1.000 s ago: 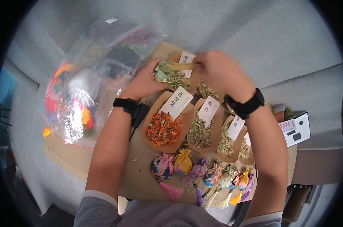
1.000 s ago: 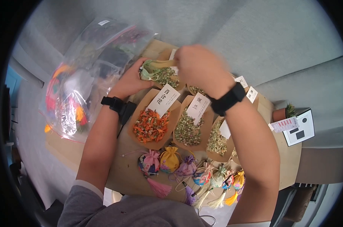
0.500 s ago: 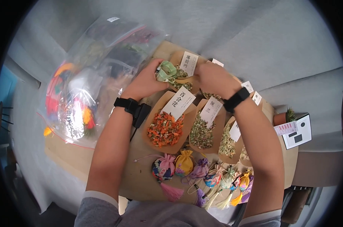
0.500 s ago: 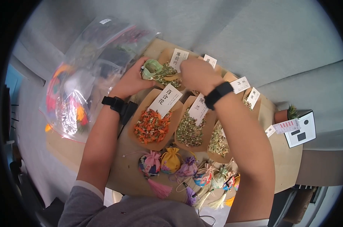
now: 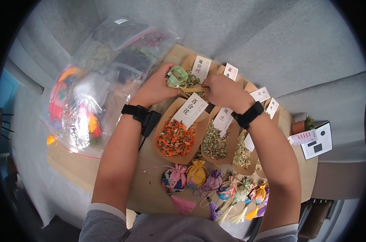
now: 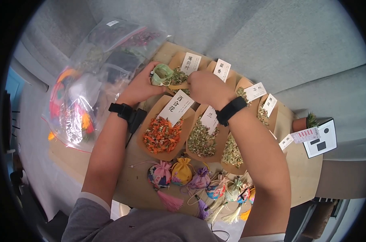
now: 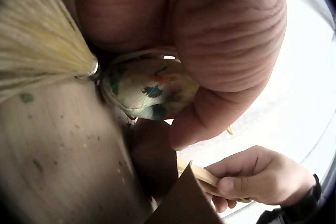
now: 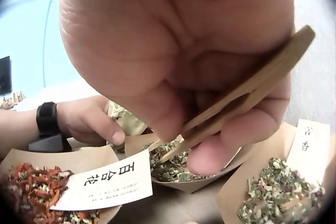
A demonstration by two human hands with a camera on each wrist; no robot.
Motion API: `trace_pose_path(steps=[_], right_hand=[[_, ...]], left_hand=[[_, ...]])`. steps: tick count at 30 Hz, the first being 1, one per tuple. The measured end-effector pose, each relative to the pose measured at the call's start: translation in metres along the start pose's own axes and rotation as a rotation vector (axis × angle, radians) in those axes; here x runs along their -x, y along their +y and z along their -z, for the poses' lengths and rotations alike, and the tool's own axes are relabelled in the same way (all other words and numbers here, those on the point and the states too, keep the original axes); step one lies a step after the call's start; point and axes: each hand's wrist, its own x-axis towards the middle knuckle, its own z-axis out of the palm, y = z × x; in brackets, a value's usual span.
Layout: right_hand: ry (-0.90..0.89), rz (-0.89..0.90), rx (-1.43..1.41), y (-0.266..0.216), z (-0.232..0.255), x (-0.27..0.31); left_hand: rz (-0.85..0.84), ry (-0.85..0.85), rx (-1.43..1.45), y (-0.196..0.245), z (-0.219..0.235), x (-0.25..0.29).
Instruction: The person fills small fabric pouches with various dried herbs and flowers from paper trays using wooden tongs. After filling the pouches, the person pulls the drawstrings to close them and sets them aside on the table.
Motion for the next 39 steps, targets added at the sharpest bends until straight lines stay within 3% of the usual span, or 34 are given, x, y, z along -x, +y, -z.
trace_pose_path(steps=[2, 6, 8, 12, 17, 23, 26, 29, 33, 37, 39], right_hand=[[0.114, 0.006, 0.13, -0.002, -0.005, 0.001], [0.13, -0.075, 0.168, -0.006, 0.004, 0.008], [0.24, -0.029, 0.149, 0.005, 0.011, 0.014], [0.287, 0.006, 0.096, -0.009, 0.055, 0.023], [0.219, 0.017, 0.097, -0.046, 0.064, 0.019], [0.047, -0.158, 0.24, -0.017, 0.052, -0.004], [0.135, -0.054, 0.295, -0.006, 0.025, -0.02], [0.111, -0.048, 0.195, 0.001, 0.006, -0.024], [-0.024, -0.087, 0.152, -0.001, 0.035, -0.001], [0.004, -0.126, 0.304, 0.029, 0.016, -0.001], [-0.046, -0.091, 0.13, 0.024, 0.011, -0.001]], left_hand=[[-0.013, 0.004, 0.004, -0.003, 0.0, -0.001], [-0.039, 0.023, 0.048, -0.005, -0.001, -0.001], [-0.025, 0.007, 0.038, -0.002, 0.0, -0.001], [-0.03, -0.013, 0.027, -0.002, 0.0, 0.0], [-0.04, 0.012, -0.017, 0.0, -0.001, 0.0], [-0.046, 0.011, -0.004, 0.002, 0.0, 0.003], [-0.03, 0.011, -0.014, 0.0, 0.0, 0.001], [-0.025, 0.003, 0.002, -0.003, 0.001, 0.0], [-0.015, 0.016, -0.026, 0.004, 0.001, 0.003], [-0.012, 0.005, -0.024, 0.003, 0.0, 0.002], [-0.017, 0.005, -0.017, 0.003, 0.001, 0.002]])
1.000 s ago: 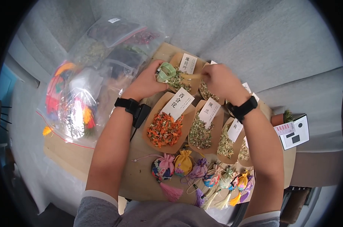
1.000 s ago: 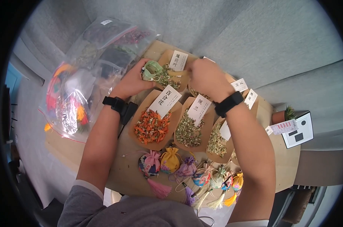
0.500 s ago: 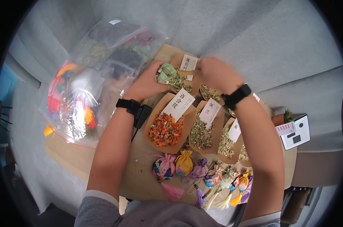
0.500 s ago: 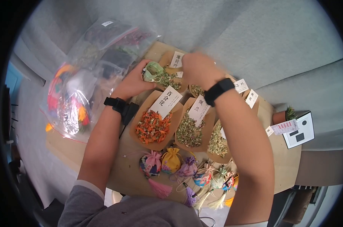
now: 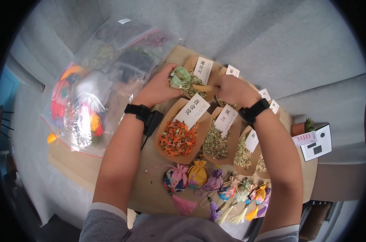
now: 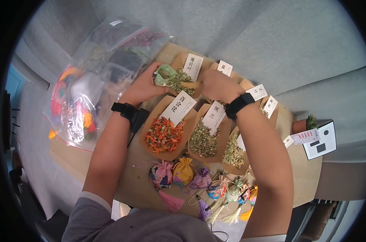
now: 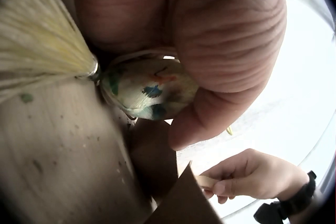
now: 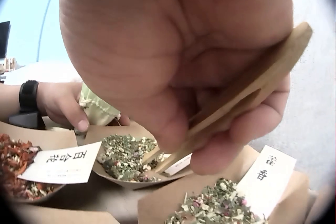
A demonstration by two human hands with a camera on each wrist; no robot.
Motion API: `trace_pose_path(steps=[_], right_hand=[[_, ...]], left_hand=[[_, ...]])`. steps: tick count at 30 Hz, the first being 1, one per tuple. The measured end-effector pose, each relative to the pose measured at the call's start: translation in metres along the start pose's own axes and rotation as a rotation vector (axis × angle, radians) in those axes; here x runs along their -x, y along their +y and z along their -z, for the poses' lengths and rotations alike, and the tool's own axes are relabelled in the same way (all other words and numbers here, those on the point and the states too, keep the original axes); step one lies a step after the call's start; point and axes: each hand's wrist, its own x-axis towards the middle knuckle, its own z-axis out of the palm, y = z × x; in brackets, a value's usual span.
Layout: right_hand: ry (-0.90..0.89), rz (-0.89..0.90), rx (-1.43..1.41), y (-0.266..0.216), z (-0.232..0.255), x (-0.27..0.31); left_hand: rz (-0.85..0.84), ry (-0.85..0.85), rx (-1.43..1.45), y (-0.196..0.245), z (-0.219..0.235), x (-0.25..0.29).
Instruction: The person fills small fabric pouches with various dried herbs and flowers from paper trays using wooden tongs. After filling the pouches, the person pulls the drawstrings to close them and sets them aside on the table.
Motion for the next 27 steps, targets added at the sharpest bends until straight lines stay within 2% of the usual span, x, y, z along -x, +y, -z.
trace_pose_path(steps=[4, 6, 9, 13, 15, 18, 22, 24, 27], right_hand=[[-0.079, -0.016, -0.161, -0.022, 0.004, 0.003], [-0.001, 0.047, -0.164, -0.024, 0.0, 0.005], [0.101, 0.03, -0.103, -0.026, -0.008, 0.005], [0.15, 0.031, 0.015, -0.02, -0.009, 0.003], [0.306, 0.075, -0.012, -0.011, -0.004, 0.009], [0.283, 0.068, -0.034, -0.008, 0.025, 0.018], [0.284, 0.052, -0.034, -0.033, 0.057, 0.023], [0.261, 0.081, -0.083, -0.05, 0.062, 0.023], [0.239, 0.086, -0.084, -0.045, 0.061, 0.013]], left_hand=[[-0.01, -0.006, 0.031, -0.001, 0.0, 0.0], [-0.007, -0.008, 0.067, -0.004, -0.001, -0.001], [-0.003, 0.008, 0.037, -0.003, -0.001, -0.001], [-0.01, 0.001, 0.04, -0.004, 0.0, -0.002], [-0.013, 0.0, 0.031, -0.005, 0.0, -0.001], [-0.019, 0.011, 0.003, -0.004, 0.0, -0.001], [-0.033, 0.013, -0.028, -0.002, 0.0, 0.0], [0.0, 0.023, -0.017, 0.0, -0.001, 0.0], [-0.008, 0.011, 0.03, 0.0, -0.001, 0.0]])
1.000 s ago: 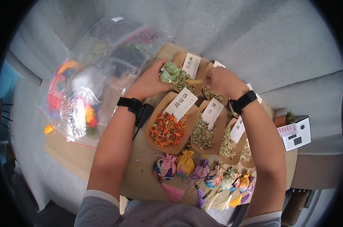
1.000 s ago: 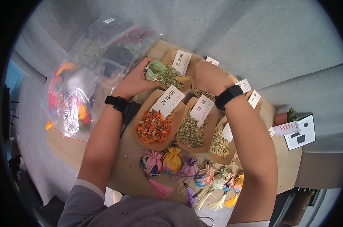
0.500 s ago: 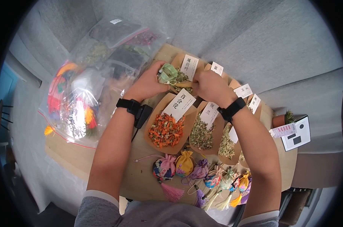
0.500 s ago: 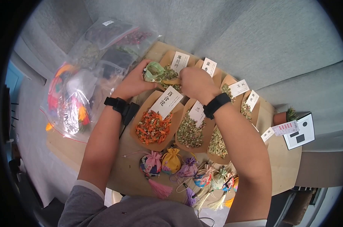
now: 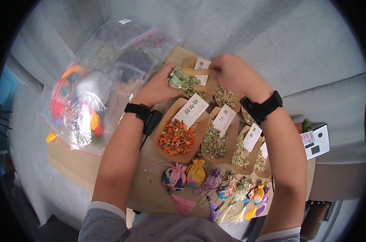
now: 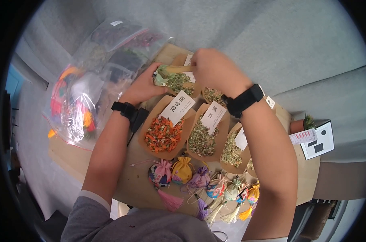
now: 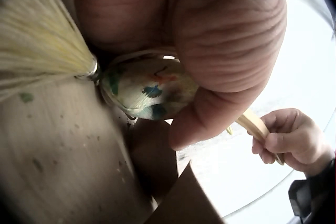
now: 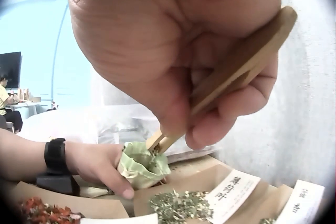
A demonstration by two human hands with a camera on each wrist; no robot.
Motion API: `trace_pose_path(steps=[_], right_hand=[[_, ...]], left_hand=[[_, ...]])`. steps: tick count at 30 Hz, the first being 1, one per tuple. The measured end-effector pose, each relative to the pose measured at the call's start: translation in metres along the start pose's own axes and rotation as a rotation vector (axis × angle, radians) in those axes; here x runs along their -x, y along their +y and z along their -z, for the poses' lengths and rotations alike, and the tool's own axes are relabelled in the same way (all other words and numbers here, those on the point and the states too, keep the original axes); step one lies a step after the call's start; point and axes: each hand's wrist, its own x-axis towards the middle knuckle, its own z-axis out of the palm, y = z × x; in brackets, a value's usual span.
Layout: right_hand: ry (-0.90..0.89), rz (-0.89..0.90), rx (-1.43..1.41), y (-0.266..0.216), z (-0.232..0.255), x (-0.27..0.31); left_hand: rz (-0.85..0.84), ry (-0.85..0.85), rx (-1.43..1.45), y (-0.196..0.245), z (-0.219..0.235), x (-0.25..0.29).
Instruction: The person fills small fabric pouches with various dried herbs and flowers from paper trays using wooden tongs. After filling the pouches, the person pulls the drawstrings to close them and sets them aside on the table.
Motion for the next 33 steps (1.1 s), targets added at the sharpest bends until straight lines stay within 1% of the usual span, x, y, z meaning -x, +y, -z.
trace_pose_path(steps=[1, 3, 4, 6, 10, 12, 13, 15, 16, 18, 19, 21, 22, 24, 25, 26, 28, 29, 31, 33], right_hand=[[-0.005, 0.005, -0.002, 0.0, -0.001, -0.002], [-0.141, -0.129, 0.196, -0.002, -0.001, -0.004], [-0.141, -0.128, 0.194, 0.004, -0.011, -0.003], [-0.048, 0.008, 0.102, 0.017, -0.041, -0.001], [-0.114, 0.0, 0.081, 0.024, -0.049, -0.001], [-0.12, -0.097, 0.193, 0.025, -0.041, -0.003], [-0.119, -0.097, 0.192, 0.025, -0.039, -0.005], [-0.082, -0.097, 0.136, 0.025, -0.038, -0.012], [-0.079, -0.103, 0.131, 0.029, -0.045, -0.016], [-0.056, -0.03, 0.093, 0.035, -0.06, -0.022], [-0.056, -0.03, 0.091, 0.041, -0.062, -0.02], [-0.172, -0.011, 0.043, 0.04, -0.055, -0.013], [-0.176, -0.006, 0.042, 0.042, -0.051, -0.01], [-0.177, -0.073, 0.03, 0.05, -0.042, -0.003], [-0.184, -0.104, 0.092, 0.056, -0.042, -0.002], [-0.183, -0.107, 0.094, 0.058, -0.046, -0.002], [-0.272, -0.116, 0.096, 0.06, -0.052, -0.002], [-0.27, -0.117, 0.097, 0.055, -0.052, -0.001], [-0.272, -0.068, -0.101, 0.041, -0.055, -0.001], [-0.297, -0.078, -0.102, 0.03, -0.053, -0.002]], left_hand=[[0.005, 0.005, 0.001, -0.001, 0.001, 0.0], [-0.018, -0.005, 0.012, -0.002, 0.001, -0.001], [-0.017, -0.005, 0.011, -0.003, 0.001, -0.001], [-0.076, 0.007, -0.047, -0.006, 0.0, -0.003], [-0.085, 0.012, -0.063, -0.012, 0.001, -0.003], [-0.055, -0.015, -0.013, -0.01, 0.002, -0.004], [-0.055, -0.016, -0.014, -0.01, 0.002, -0.004], [-0.065, 0.024, -0.044, -0.007, 0.0, -0.002], [-0.065, 0.017, -0.048, -0.005, -0.001, -0.002], [-0.003, 0.005, -0.03, -0.001, 0.0, 0.0], [-0.002, 0.004, -0.031, 0.0, 0.0, -0.001], [0.008, 0.002, -0.073, -0.002, 0.002, 0.0], [0.012, 0.007, -0.071, -0.005, 0.002, 0.0], [-0.047, 0.014, -0.075, -0.007, 0.002, -0.002], [-0.049, 0.013, -0.074, -0.008, 0.002, -0.002], [-0.026, 0.011, -0.056, -0.007, 0.001, -0.002], [-0.005, 0.006, -0.038, -0.005, 0.0, -0.002], [0.006, 0.0, -0.05, -0.004, 0.0, -0.002], [0.02, -0.002, -0.062, -0.003, 0.001, -0.002], [0.024, -0.028, 0.008, -0.004, 0.002, -0.002]])
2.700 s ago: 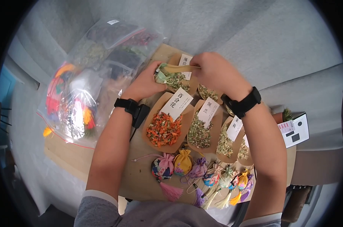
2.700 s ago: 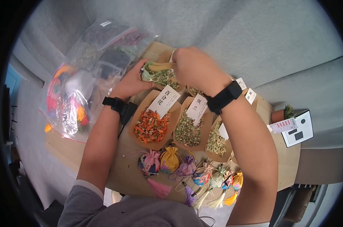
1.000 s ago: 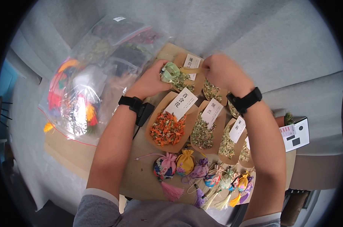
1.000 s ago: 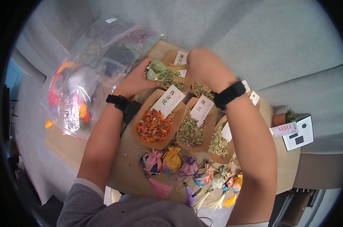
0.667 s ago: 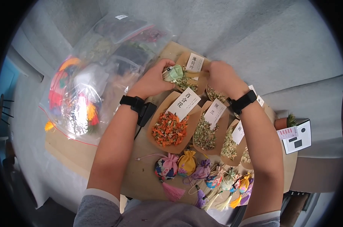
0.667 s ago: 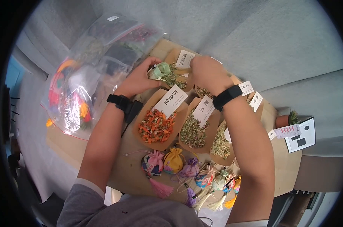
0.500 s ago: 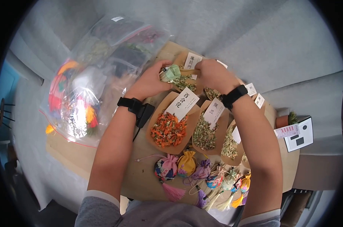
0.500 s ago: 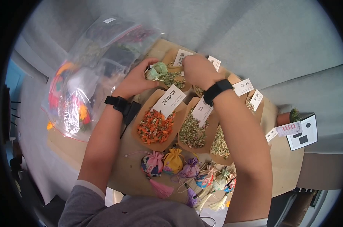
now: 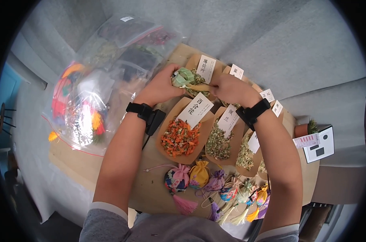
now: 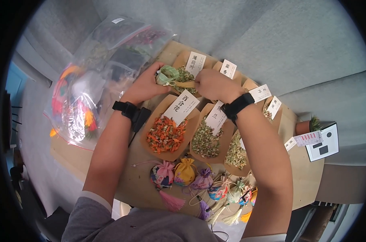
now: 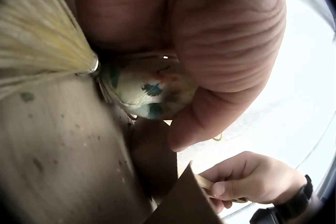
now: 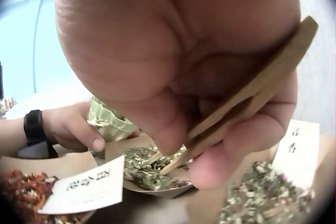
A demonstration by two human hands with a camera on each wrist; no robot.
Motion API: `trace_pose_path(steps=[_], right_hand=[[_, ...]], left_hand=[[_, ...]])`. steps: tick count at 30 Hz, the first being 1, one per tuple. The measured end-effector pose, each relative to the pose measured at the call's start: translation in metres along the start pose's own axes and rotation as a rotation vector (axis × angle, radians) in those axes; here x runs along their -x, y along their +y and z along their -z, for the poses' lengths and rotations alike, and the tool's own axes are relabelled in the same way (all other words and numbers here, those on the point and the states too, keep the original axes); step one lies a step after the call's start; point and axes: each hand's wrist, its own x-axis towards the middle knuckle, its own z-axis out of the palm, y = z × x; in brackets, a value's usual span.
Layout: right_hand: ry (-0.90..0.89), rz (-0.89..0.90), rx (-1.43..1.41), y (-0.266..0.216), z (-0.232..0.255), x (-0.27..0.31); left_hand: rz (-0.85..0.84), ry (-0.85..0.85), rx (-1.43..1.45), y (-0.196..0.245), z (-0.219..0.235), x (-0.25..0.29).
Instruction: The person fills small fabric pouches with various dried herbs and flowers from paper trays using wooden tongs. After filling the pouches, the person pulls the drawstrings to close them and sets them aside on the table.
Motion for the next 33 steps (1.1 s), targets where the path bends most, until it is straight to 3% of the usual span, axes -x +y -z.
trace_pose_path(steps=[2, 4, 8, 14, 19, 26, 28, 31, 33], right_hand=[[-0.024, -0.015, 0.001, -0.005, -0.005, 0.002], [0.174, 0.016, 0.027, -0.002, -0.016, 0.003], [0.224, 0.014, 0.109, 0.005, -0.019, 0.004], [0.295, -0.021, 0.055, 0.004, 0.014, 0.023], [0.343, 0.139, 0.047, -0.027, 0.037, 0.029], [0.284, 0.002, 0.245, -0.023, 0.041, 0.022], [0.128, -0.024, 0.142, -0.025, 0.033, 0.026], [0.19, 0.066, 0.163, -0.001, -0.004, 0.014], [0.155, 0.0, 0.245, -0.003, 0.004, 0.014]], left_hand=[[-0.011, 0.01, -0.007, -0.002, 0.0, 0.0], [-0.025, 0.017, -0.015, -0.003, 0.0, -0.002], [-0.02, 0.024, -0.065, -0.003, 0.0, -0.003], [-0.031, 0.028, -0.075, 0.001, 0.0, 0.001], [-0.029, 0.022, -0.087, 0.004, 0.0, 0.002], [-0.013, 0.024, -0.067, 0.0, 0.002, 0.0], [-0.02, 0.019, -0.056, -0.003, 0.001, -0.001], [-0.042, 0.058, -0.05, -0.005, -0.001, -0.003], [-0.028, 0.045, -0.04, -0.006, 0.0, -0.002]])
